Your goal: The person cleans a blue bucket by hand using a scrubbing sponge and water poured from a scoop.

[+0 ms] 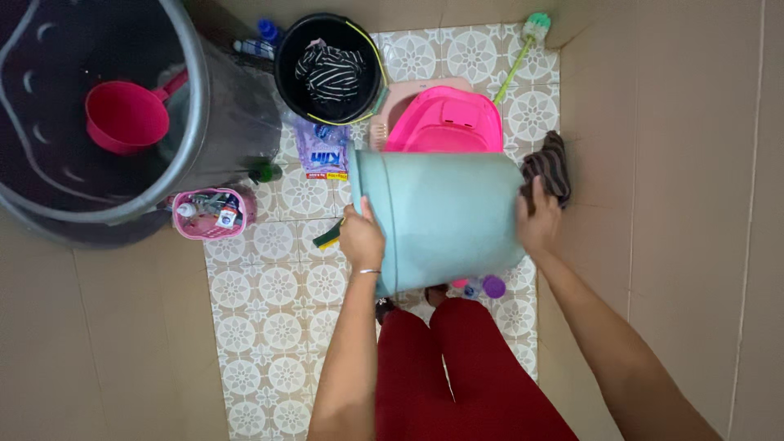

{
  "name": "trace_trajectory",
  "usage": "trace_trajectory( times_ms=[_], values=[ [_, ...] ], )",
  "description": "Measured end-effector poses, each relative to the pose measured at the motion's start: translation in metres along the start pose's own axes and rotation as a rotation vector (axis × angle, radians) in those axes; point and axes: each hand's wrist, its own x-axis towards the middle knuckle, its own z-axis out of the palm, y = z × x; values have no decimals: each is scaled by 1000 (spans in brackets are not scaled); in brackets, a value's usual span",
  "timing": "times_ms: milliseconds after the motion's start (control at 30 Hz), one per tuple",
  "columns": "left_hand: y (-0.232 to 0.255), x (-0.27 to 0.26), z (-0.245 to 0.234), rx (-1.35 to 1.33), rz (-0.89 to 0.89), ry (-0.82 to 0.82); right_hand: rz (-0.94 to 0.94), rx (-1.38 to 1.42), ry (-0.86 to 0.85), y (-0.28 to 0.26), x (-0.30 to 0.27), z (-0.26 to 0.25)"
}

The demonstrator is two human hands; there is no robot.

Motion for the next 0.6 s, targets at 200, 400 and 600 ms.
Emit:
trace_trajectory(
  times_ms=[200,400,600],
  values=[
    [5,-4,-4,35,-47,31,-21,167,-46,-106,45,4],
    [-10,-3,-13,44,-65,58,-308,265,-203,-183,-16,12],
    [-6,-17,-6,48,-62,50,268,1,-212,-55,37,-26]
  ],
)
